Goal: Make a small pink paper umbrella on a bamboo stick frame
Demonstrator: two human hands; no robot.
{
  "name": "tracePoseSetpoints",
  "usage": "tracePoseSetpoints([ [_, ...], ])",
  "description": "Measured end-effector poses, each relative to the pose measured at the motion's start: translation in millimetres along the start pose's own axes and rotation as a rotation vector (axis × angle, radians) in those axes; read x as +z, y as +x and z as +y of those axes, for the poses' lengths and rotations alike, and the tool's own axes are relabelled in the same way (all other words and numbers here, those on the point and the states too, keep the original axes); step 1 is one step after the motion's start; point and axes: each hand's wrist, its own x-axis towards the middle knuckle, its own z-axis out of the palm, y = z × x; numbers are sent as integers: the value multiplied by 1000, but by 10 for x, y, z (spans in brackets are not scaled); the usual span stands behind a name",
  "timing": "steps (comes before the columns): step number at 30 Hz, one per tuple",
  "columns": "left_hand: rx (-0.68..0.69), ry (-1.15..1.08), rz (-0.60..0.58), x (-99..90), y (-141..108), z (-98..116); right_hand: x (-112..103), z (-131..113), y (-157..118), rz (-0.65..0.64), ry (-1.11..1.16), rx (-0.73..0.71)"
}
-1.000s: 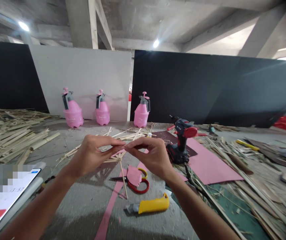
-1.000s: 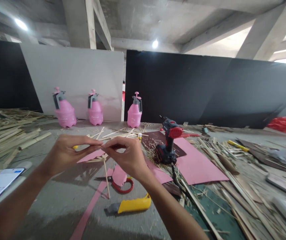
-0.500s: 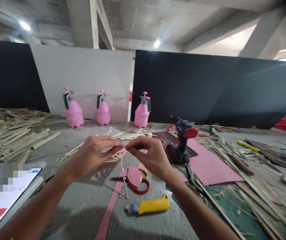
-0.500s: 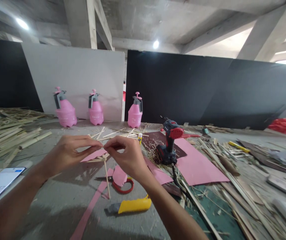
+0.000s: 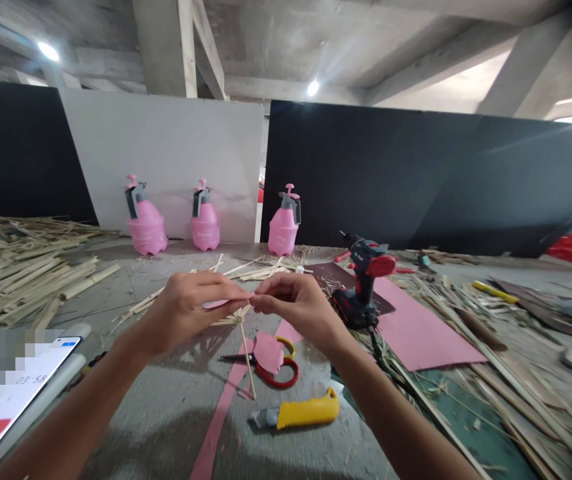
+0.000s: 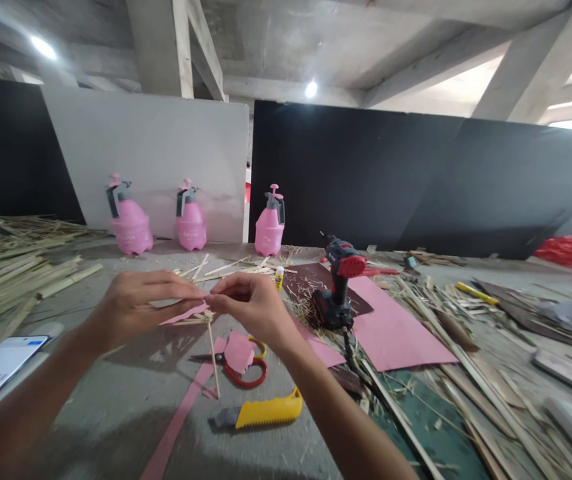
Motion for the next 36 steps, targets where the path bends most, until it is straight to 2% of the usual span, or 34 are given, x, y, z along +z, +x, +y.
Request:
tracePoseSetpoints([
  [10,73,71,-76,-7,-33,-14,-7,23,14,-45,12,46],
  [15,61,77,-86,12,-43,-23,-8,25,24,-63,4,41],
  [19,47,91,-87,30,-48,-42,0,26,20,-29,-4,22],
  [23,18,32,-56,48,-36,-49,15,35,10,-8,-22,-14],
  [30,-175,-85,-102,45,-13,-42,13,52,10,5,-85,-43],
  [36,-169,-109,-101,21,-21,-43,27,20,-5,5,-172,-138],
])
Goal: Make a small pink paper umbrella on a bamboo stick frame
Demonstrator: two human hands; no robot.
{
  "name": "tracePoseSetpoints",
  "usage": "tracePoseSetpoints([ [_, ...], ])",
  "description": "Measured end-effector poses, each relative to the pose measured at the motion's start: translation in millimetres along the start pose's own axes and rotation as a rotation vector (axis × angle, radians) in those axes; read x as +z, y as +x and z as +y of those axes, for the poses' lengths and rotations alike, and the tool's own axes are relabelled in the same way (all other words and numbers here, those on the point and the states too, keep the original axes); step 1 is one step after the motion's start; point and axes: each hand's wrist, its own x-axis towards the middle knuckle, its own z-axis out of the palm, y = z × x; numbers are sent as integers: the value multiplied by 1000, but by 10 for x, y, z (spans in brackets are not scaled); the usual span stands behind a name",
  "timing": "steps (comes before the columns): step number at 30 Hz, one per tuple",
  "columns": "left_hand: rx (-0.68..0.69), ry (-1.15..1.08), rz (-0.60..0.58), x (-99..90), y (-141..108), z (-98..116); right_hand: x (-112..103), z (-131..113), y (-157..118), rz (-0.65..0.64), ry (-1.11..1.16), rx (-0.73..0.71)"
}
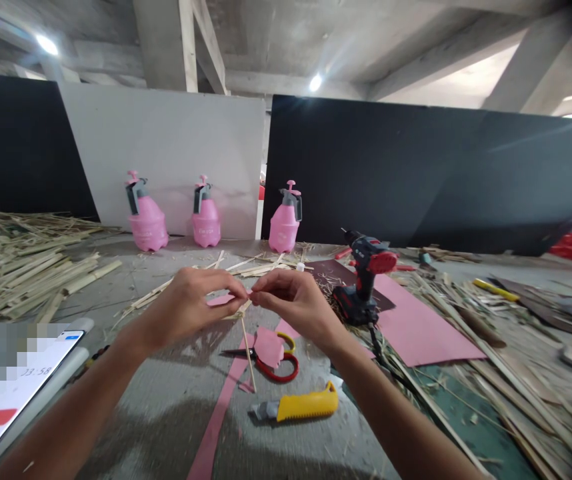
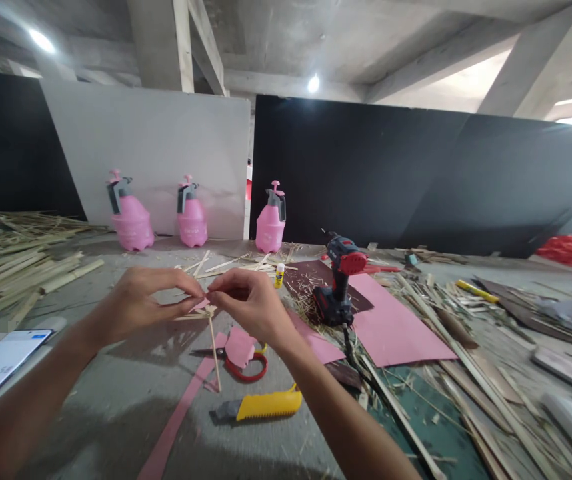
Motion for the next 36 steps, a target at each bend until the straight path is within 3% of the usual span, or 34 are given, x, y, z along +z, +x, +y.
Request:
tracePoseSetpoints([
  [6,-81,-49,-39,-25,1,30,37,-25,-41,54,-243,-150],
  [19,-100,-45,-82,-38,9,56,34,29,-62,59,-453,-477],
  [27,44,20,-69,-36,41,68,5,69,-68,28,-480,-487],
  [36,6,-10,-32,-42,23,99,8,43,-62,41,-420,-402],
])
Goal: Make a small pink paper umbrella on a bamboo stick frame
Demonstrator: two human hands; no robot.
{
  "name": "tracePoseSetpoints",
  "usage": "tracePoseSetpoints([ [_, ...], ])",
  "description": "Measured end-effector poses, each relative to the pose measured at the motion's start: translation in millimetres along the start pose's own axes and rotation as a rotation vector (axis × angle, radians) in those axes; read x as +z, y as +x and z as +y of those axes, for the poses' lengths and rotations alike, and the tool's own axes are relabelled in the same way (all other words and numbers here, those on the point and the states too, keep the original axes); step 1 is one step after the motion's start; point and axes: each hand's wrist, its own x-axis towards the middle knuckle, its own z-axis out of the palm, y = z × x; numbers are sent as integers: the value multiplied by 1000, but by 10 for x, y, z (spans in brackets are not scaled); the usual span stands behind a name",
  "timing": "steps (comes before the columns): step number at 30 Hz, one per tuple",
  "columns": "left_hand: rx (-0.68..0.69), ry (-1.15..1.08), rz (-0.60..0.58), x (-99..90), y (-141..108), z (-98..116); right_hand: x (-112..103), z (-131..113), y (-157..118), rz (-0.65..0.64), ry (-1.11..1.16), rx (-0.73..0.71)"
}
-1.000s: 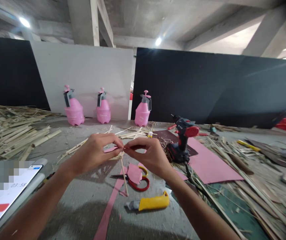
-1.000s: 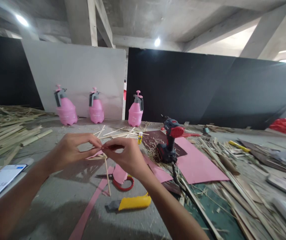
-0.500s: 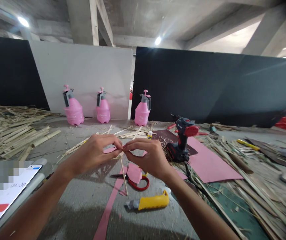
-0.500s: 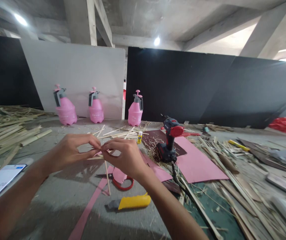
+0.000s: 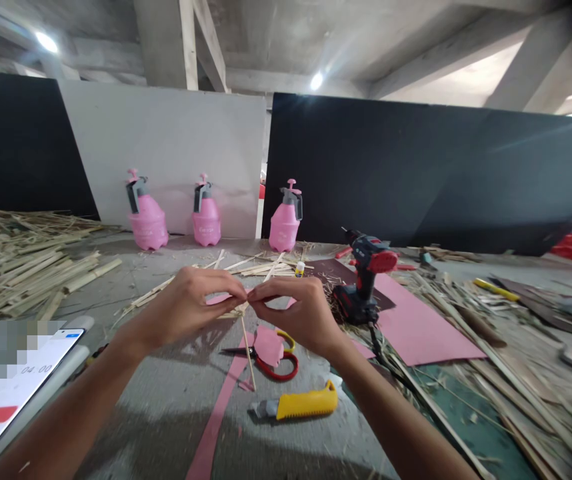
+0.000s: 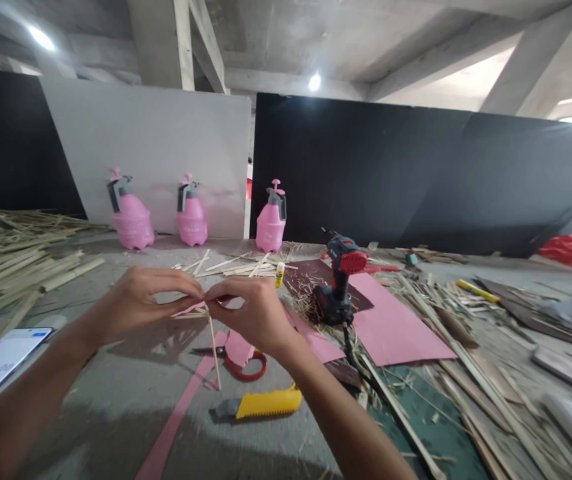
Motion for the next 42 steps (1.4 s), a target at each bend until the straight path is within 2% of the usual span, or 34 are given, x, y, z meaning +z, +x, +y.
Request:
tracePoseSetpoints([
  [11,-127,-100,65,9,36,22,-3,-42,4,44,-9,-11],
  [25,-103,-105,75,17,14,12,-5,-56,0,52,-15,12],
  [33,-17,78,67,30,11,25,29,-26,6,64,-34,9],
  [38,-22,53,61,-58,2,41,6,-55,15,77,37,78],
  [42,-51,-50,36,-79,14,29,-13,-78,19,96,36,83],
])
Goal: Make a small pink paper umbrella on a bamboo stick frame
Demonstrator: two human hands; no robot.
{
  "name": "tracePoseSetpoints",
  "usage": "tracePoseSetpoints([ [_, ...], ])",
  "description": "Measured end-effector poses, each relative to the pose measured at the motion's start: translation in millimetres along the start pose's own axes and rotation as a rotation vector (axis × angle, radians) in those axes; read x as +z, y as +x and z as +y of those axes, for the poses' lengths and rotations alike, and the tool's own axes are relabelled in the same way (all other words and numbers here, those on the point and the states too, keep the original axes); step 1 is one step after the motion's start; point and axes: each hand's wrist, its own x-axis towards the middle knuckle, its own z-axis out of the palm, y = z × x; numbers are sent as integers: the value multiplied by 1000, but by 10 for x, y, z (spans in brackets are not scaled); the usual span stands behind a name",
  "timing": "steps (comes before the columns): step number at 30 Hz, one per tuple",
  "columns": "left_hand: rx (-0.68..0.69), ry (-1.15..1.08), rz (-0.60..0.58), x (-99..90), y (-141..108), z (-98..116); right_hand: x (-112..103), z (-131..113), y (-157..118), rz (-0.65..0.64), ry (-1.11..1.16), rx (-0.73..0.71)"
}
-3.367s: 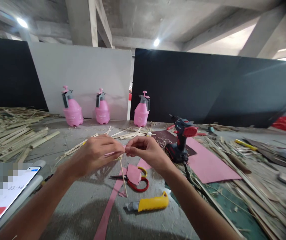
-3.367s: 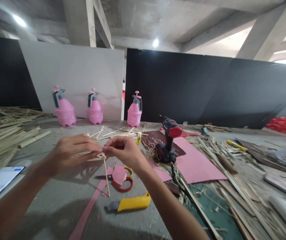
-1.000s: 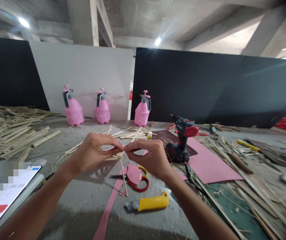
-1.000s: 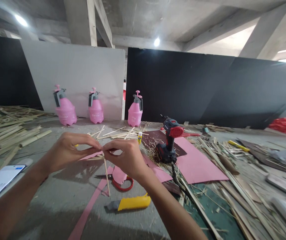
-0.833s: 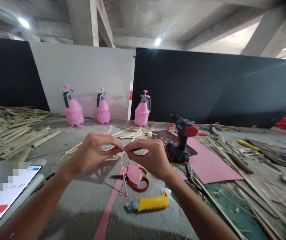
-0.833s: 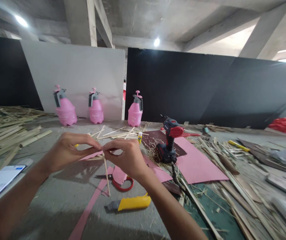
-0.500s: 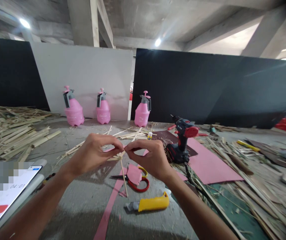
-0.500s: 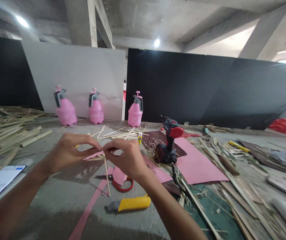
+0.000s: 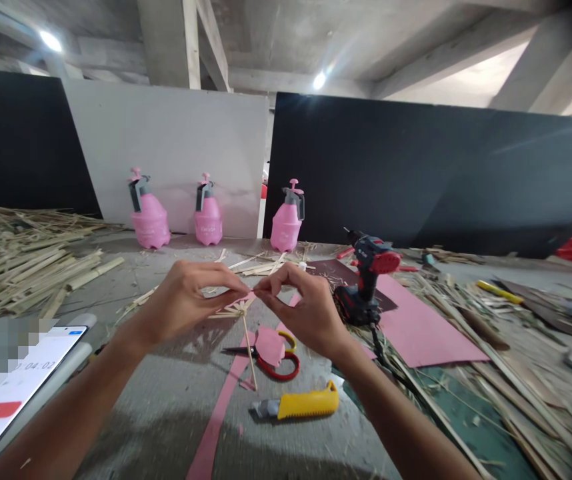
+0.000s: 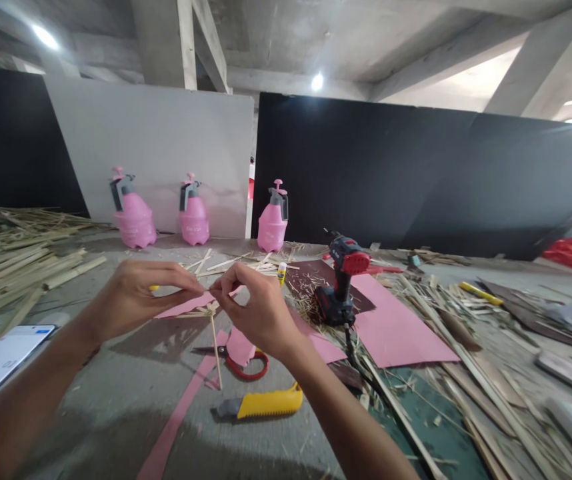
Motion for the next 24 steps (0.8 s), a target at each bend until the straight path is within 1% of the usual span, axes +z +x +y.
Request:
tracePoseSetpoints([
  [2,-63,-54,8,5,7,-17,-5,-6,2,3,6,-6],
  [5,-162,-102,-15,12,8,-37,-4,-11,6,2,17,-6],
  [11,-205,-151,-11,20,6,-47,2,-12,2,-13,13,-7],
  [14,-178,-125,9,27,15,-55,-3,-9,5,-24,4,-1],
  [21,-54,-81,67,48,15,-76,-18,-5,17,-36,-5,25],
  [24,-30,-74,62,38,11,-67,-27,-1,20,-41,1,41],
])
